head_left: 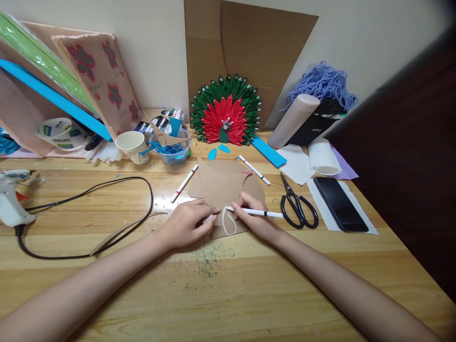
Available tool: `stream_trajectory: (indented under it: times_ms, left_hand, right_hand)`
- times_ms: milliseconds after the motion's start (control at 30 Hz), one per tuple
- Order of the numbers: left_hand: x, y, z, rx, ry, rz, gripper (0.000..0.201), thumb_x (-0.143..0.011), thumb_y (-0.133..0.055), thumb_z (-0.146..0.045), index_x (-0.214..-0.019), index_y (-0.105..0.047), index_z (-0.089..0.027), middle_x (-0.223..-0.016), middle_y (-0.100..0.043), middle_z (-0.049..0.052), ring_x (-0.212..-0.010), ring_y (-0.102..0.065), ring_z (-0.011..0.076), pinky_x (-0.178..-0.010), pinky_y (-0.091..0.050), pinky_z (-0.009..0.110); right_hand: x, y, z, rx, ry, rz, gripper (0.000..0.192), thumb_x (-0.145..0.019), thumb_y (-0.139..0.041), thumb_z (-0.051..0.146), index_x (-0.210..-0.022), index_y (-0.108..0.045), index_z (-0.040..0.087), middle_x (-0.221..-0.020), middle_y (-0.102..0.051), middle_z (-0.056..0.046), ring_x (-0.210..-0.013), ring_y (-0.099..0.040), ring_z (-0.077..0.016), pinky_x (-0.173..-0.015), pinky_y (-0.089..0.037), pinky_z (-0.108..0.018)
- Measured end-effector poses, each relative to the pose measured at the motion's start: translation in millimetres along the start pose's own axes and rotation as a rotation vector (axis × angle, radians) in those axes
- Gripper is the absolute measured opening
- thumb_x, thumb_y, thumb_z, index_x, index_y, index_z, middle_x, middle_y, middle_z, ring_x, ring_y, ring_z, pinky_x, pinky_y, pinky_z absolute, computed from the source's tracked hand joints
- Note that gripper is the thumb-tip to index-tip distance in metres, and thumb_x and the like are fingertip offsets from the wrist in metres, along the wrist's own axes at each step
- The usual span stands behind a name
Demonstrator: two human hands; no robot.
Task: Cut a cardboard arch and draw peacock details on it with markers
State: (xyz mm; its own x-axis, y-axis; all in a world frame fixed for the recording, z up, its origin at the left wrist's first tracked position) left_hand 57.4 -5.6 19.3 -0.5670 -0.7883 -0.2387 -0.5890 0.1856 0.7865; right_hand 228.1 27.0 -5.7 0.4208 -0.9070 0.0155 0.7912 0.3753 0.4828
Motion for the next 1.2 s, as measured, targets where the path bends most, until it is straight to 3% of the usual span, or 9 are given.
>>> stream_trajectory:
  times_ms: [167,300,467,633,800,967,1133,1200]
  left_hand:
    - [-0.3,0.2,-0.7,0.0,-0.002,0.001,0.028,-0.089,-0.041,-0.024,-0.102,-0.065,-0.017,-0.088,-0.068,0.007,-0.079,-0.061,0.017,-0.071,-0.048,0.03]
    - [0.5,-0.1,0.2,0.003,-0.003,0.002,0.028,-0.089,-0.041,-0.025,-0.102,-0.065,-0.017,-0.087,-0.068,0.007,-0.079,-0.061,0.0172,-0.071,-0.048,0.03]
    - [1.0,-1.2,1.4,0.006,0.001,0.005,0.027,-0.089,-0.042,-0.024,-0.103,-0.064,-0.017,-0.089,-0.068,0.007,-0.08,-0.061,0.0171,-0.072,-0.048,0.03]
    - [0.6,-0.5,1.2,0.01,0.005,0.005,0.027,-0.089,-0.042,-0.024,-0.104,-0.064,-0.017,-0.087,-0.068,0.008,-0.08,-0.061,0.0172,-0.072,-0.048,0.03]
    - [0.4,-0.3,0.4,0.003,0.0,0.007,0.027,-0.089,-0.042,-0.024,-0.103,-0.064,-0.017,-0.088,-0.068,0.007,-0.08,-0.061,0.017,-0.071,-0.048,0.03]
    - [0.3,-0.1,0.3,0.019,-0.002,0.0,0.027,-0.089,-0.042,-0.024,-0.103,-0.064,-0.017,-0.089,-0.068,0.008,-0.08,-0.061,0.0173,-0.072,-0.048,0.031]
    - [0.1,0.0,0.3,0.014,-0.008,-0.006,0.027,-0.089,-0.041,-0.024,-0.102,-0.065,-0.018,-0.088,-0.068,0.007,-0.08,-0.061,0.0172,-0.072,-0.048,0.031]
    - [0.2,-0.2,0.3,0.011,-0.008,-0.002,0.028,-0.089,-0.041,-0.025,-0.103,-0.064,-0.018,-0.088,-0.068,0.007,-0.08,-0.061,0.0172,-0.072,-0.049,0.031]
  right_hand:
    - [-0.2,-3.0,1.5,0.008,0.008,0.065,0.027,-0.087,-0.049,0.036,-0.066,-0.046,0.02,-0.06,-0.055,0.003,-0.056,-0.048,-0.0118,-0.052,-0.033,-0.023]
    - [-0.9,1.3,-0.3,-0.025,-0.009,-0.032,0.026,-0.088,-0.048,0.035,-0.067,-0.044,0.02,-0.06,-0.057,0.002,-0.058,-0.051,-0.0125,-0.054,-0.035,-0.024]
    - [-0.1,-3.3,1.3,0.007,0.015,0.073,0.027,-0.087,-0.05,0.035,-0.064,-0.045,0.02,-0.058,-0.056,0.003,-0.054,-0.049,-0.0121,-0.051,-0.034,-0.024]
    - [-0.1,2.6,0.5,-0.002,-0.007,-0.042,0.025,-0.088,-0.048,0.035,-0.067,-0.045,0.02,-0.06,-0.056,0.003,-0.057,-0.05,-0.0124,-0.054,-0.035,-0.024]
    - [-0.1,-3.1,1.0,-0.002,0.013,0.082,0.028,-0.087,-0.05,0.034,-0.063,-0.044,0.02,-0.056,-0.055,0.003,-0.053,-0.048,-0.0116,-0.051,-0.033,-0.023]
    - [-1.1,2.8,-0.7,-0.016,-0.002,-0.053,0.027,-0.088,-0.047,0.035,-0.066,-0.042,0.021,-0.058,-0.055,0.003,-0.056,-0.05,-0.0123,-0.054,-0.035,-0.024]
    - [0.3,-3.2,1.4,-0.005,0.015,0.09,0.029,-0.087,-0.05,0.033,-0.061,-0.042,0.02,-0.054,-0.055,0.003,-0.052,-0.049,-0.012,-0.051,-0.034,-0.023]
    - [0.2,-1.5,1.3,-0.034,0.001,0.059,0.029,-0.087,-0.049,0.033,-0.062,-0.042,0.02,-0.055,-0.056,0.003,-0.053,-0.05,-0.0122,-0.052,-0.036,-0.023]
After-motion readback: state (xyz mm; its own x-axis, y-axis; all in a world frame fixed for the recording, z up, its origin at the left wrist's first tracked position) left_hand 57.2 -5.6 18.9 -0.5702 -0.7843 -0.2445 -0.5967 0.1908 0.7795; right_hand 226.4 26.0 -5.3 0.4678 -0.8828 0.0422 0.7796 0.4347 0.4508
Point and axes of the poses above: each hand's wrist, its own x-axis away from the middle knuckle, its own y-axis out of the back of the hand, z = x × y, the point moved 5 cm from there along -x, towards the middle knuckle
